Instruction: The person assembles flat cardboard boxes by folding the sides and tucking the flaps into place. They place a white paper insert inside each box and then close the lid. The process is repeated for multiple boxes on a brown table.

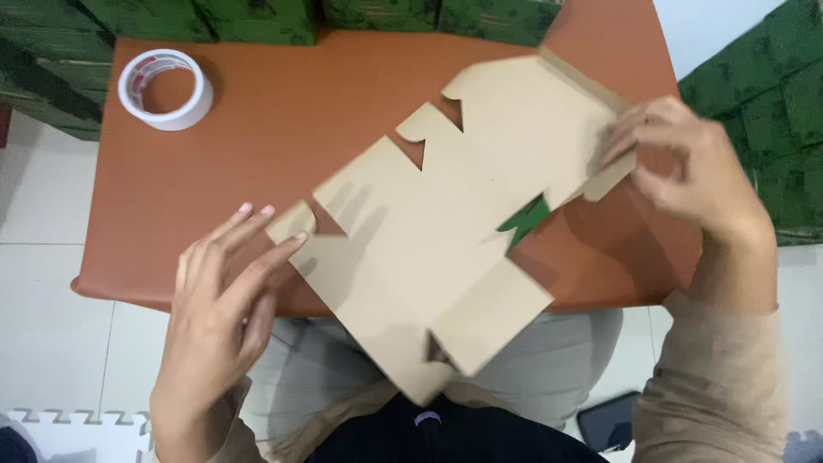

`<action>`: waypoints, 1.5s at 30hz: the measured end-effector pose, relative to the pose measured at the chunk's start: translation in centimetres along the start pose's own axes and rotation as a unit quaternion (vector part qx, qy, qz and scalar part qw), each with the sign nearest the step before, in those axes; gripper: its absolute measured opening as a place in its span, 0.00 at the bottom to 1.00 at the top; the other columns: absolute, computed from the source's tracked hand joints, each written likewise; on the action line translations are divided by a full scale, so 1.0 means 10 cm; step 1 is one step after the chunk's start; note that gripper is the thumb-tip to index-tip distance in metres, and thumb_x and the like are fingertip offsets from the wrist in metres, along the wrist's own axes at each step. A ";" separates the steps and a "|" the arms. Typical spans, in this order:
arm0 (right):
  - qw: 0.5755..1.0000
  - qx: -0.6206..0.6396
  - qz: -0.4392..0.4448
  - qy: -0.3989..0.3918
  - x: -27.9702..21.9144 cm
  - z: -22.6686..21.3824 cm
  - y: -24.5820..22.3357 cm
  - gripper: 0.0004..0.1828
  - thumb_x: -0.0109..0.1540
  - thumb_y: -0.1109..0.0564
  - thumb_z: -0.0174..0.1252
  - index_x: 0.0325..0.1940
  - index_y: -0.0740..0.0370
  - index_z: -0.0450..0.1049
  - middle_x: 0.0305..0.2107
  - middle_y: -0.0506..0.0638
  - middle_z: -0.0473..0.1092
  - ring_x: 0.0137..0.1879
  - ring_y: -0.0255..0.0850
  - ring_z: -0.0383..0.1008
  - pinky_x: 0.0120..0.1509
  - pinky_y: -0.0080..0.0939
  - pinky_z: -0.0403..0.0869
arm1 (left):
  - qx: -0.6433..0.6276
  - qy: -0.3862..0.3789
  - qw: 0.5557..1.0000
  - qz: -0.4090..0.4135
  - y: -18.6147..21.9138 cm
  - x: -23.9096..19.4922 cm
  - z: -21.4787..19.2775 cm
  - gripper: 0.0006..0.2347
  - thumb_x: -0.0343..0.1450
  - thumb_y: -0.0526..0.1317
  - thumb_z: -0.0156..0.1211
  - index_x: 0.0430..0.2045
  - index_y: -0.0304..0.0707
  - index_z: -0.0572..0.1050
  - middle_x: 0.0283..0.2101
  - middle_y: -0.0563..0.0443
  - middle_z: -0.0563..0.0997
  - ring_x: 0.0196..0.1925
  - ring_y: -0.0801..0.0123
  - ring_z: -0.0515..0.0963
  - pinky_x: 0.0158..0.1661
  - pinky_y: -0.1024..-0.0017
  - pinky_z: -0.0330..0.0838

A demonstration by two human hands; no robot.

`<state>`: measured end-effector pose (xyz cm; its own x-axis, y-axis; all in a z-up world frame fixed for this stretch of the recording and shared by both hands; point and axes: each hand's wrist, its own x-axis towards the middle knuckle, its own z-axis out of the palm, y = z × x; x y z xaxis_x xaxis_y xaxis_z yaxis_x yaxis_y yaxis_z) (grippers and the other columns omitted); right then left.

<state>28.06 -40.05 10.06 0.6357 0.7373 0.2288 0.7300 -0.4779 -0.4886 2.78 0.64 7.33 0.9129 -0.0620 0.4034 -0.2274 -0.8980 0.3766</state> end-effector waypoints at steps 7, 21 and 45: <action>0.998 0.034 -0.045 -0.034 0.88 0.25 0.33 0.30 0.47 0.82 0.37 0.38 0.65 0.79 0.56 0.61 0.58 0.81 0.58 0.52 0.85 0.62 0.60 | 0.060 -0.134 0.989 0.023 -0.38 -0.22 0.20 0.34 0.64 0.29 0.49 0.69 0.55 0.59 0.74 0.43 0.57 0.77 0.47 0.52 0.68 0.47 0.49; 0.982 -0.135 -0.123 -0.050 0.80 0.35 -1.19 0.14 0.68 0.55 0.53 0.57 0.59 0.75 0.55 0.60 0.69 0.57 0.59 0.72 0.51 0.55 0.71 | 0.083 -0.086 0.971 0.206 -0.06 -0.48 0.85 0.22 0.72 0.32 0.47 0.65 0.43 0.66 0.59 0.49 0.76 0.62 0.59 0.74 0.50 0.66 0.66; 0.985 0.156 -0.038 0.060 -0.86 1.18 -0.13 0.12 0.50 0.60 0.70 0.38 0.54 0.84 0.52 0.56 0.70 0.68 0.59 0.64 0.83 0.65 0.48 | 0.086 -0.211 0.966 0.123 0.74 -0.01 0.79 0.26 0.68 0.46 0.63 0.63 0.45 0.67 0.64 0.38 0.70 0.71 0.46 0.62 0.68 0.45 0.47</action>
<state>18.67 -40.17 -1.19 0.6205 0.6943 0.3647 0.6767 -0.2390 -0.6964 3.63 -9.46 3.53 0.9031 -0.4232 0.0732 -0.4294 -0.8899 0.1539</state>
